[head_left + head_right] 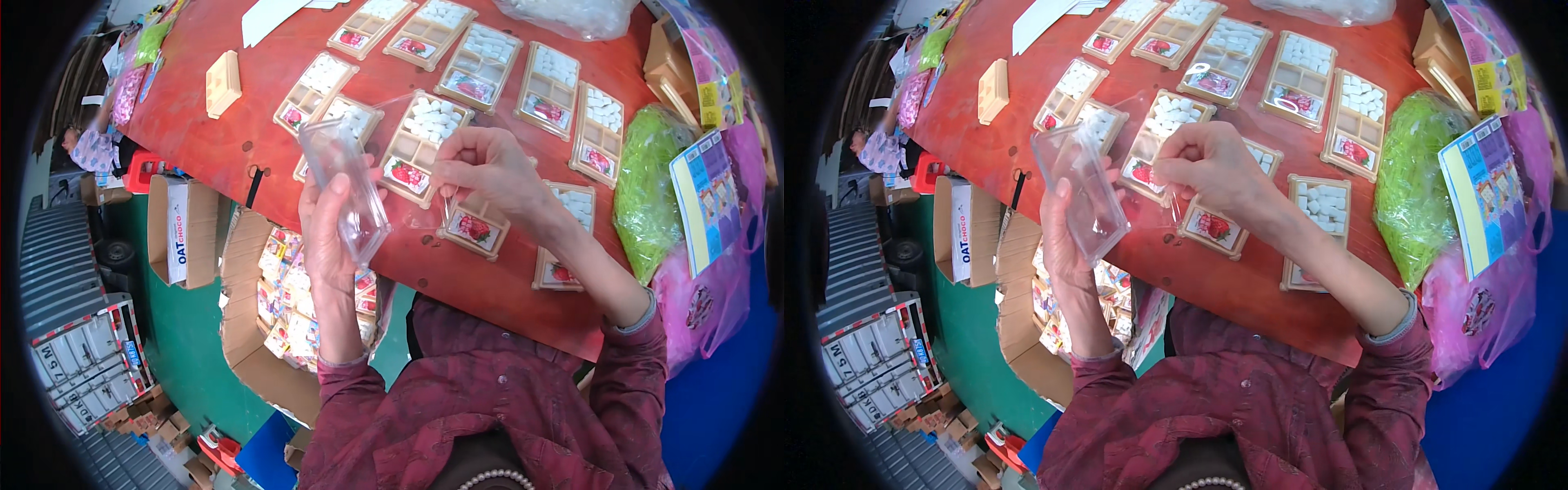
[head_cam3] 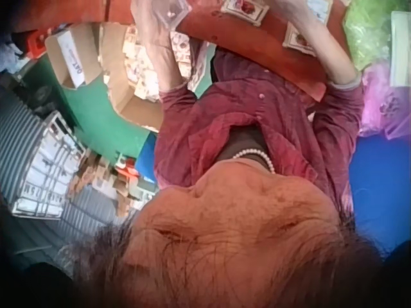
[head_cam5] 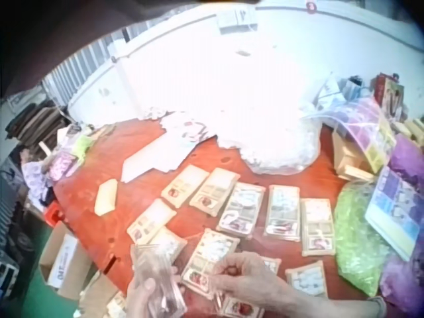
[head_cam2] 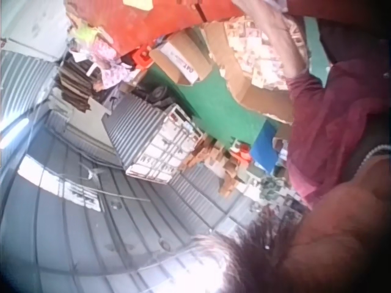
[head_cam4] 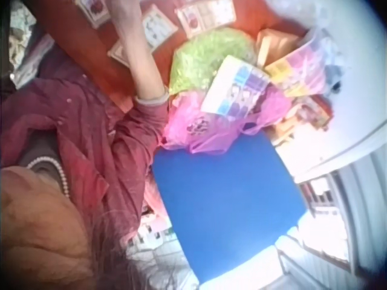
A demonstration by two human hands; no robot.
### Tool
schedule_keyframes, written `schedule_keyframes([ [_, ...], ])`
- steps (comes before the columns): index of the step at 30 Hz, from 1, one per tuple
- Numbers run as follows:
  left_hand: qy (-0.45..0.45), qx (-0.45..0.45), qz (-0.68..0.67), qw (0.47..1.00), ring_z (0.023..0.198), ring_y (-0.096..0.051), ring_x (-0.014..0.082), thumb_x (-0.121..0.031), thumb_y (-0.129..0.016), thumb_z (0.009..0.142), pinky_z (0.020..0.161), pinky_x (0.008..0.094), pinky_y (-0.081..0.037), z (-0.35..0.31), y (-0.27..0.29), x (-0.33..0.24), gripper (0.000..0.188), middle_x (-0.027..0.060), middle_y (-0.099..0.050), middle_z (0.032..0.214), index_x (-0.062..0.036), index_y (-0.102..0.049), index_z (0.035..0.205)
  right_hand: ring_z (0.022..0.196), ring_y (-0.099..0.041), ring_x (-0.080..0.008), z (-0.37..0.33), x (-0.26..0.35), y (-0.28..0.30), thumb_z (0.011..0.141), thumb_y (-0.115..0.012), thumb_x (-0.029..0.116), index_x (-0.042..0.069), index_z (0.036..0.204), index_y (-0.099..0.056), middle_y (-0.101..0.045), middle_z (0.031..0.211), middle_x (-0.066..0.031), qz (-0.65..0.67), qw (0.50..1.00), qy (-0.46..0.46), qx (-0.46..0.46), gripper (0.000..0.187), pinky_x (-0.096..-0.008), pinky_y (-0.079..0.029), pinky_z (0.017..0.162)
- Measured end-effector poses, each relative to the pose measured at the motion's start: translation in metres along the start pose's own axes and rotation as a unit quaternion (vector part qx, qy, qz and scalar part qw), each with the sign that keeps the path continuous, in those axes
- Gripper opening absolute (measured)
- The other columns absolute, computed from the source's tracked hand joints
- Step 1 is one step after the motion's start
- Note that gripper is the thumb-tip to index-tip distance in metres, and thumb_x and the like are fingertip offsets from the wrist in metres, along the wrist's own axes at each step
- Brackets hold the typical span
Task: Applying adhesive labels to small plastic trays containing white cubes and placing them into a cardboard box.
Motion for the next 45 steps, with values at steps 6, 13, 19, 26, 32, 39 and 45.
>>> schedule_keyframes([
  [6,-0.004,0.032,0.079,0.996,0.088,-0.063,0.0217,-0.014,-0.067,0.078,0.074,0.0329,-0.055,0.015,-0.017,-0.003,0.053,0.0186,-0.059,0.107,0.0021,-0.045,0.123,0.063,-0.057,-0.0050,-0.004,-0.004,0.000,0.084,-0.063,0.006,0.003,0.086,-0.059,-0.063,0.075,-0.0020,0.068,0.998,0.007,-0.014,0.005,-0.0188,-0.046,0.057],
  [13,0.109,0.067,-0.103,0.986,0.091,-0.061,0.0287,-0.032,-0.060,0.083,0.075,0.0401,-0.055,-0.006,0.019,0.021,0.066,0.0253,-0.055,0.114,-0.0039,-0.032,0.136,0.065,-0.057,-0.0054,-0.003,-0.004,-0.021,0.084,-0.063,0.009,0.003,0.085,-0.058,-0.063,0.076,-0.0033,0.079,0.996,0.006,0.040,0.008,-0.0185,-0.046,0.058],
  [19,0.083,0.123,-0.253,0.956,0.106,-0.052,0.0419,-0.041,-0.066,0.078,0.073,0.0439,-0.052,-0.020,0.038,0.004,0.086,0.0393,-0.027,0.135,-0.0002,-0.023,0.140,0.063,-0.055,-0.0057,-0.004,-0.011,-0.025,0.085,-0.062,0.013,0.005,0.085,-0.056,-0.061,0.075,-0.0033,0.110,0.991,-0.019,0.076,0.010,-0.0189,-0.044,0.057],
  [26,0.088,0.179,-0.302,0.932,0.085,-0.059,0.0352,-0.053,-0.064,0.074,0.057,0.0370,-0.053,-0.028,0.023,0.019,0.094,0.0420,-0.018,0.137,0.0013,-0.025,0.140,0.061,-0.054,-0.0050,-0.005,-0.020,-0.041,0.085,-0.060,0.013,0.005,0.081,-0.056,-0.061,0.072,-0.0038,0.176,0.979,-0.041,0.098,0.011,-0.0192,-0.043,0.055],
  [32,0.110,0.165,-0.287,0.937,0.086,-0.059,0.0337,-0.058,-0.060,0.076,0.063,0.0388,-0.053,-0.031,0.023,0.029,0.098,0.0388,-0.029,0.133,0.0082,-0.024,0.138,0.063,-0.054,-0.0081,-0.004,-0.024,-0.045,0.086,-0.061,0.011,0.003,0.086,-0.056,-0.060,0.073,-0.0042,0.078,0.990,-0.048,0.105,0.010,-0.0219,-0.043,0.058],
  [39,0.089,0.139,-0.262,0.951,0.083,-0.051,0.0303,-0.053,-0.062,0.077,0.064,0.0390,-0.048,-0.029,0.039,0.030,0.087,0.0350,-0.036,0.128,-0.0033,-0.027,0.139,0.071,-0.057,-0.0274,0.011,0.060,0.023,0.081,-0.057,0.000,-0.001,0.090,-0.059,-0.058,0.084,-0.0133,-0.476,0.812,0.270,-0.202,0.009,-0.0334,-0.044,0.062],
  [45,0.120,0.128,-0.243,0.954,0.083,-0.052,0.0280,-0.054,-0.065,0.074,0.064,0.0378,-0.048,-0.028,0.047,0.040,0.095,0.0303,-0.042,0.122,0.0063,-0.026,0.136,0.075,-0.058,-0.0322,0.032,0.041,0.015,0.080,-0.057,0.000,-0.001,0.093,-0.059,-0.056,0.083,-0.0144,-0.597,0.750,0.236,-0.157,0.013,-0.0380,-0.045,0.065],
])
Point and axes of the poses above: each hand's wrist, its own z-axis towards the middle knuckle, its own y-axis out of the back of the hand, x = y × z, the point moved 10 cm from there along z, towards the middle knuckle
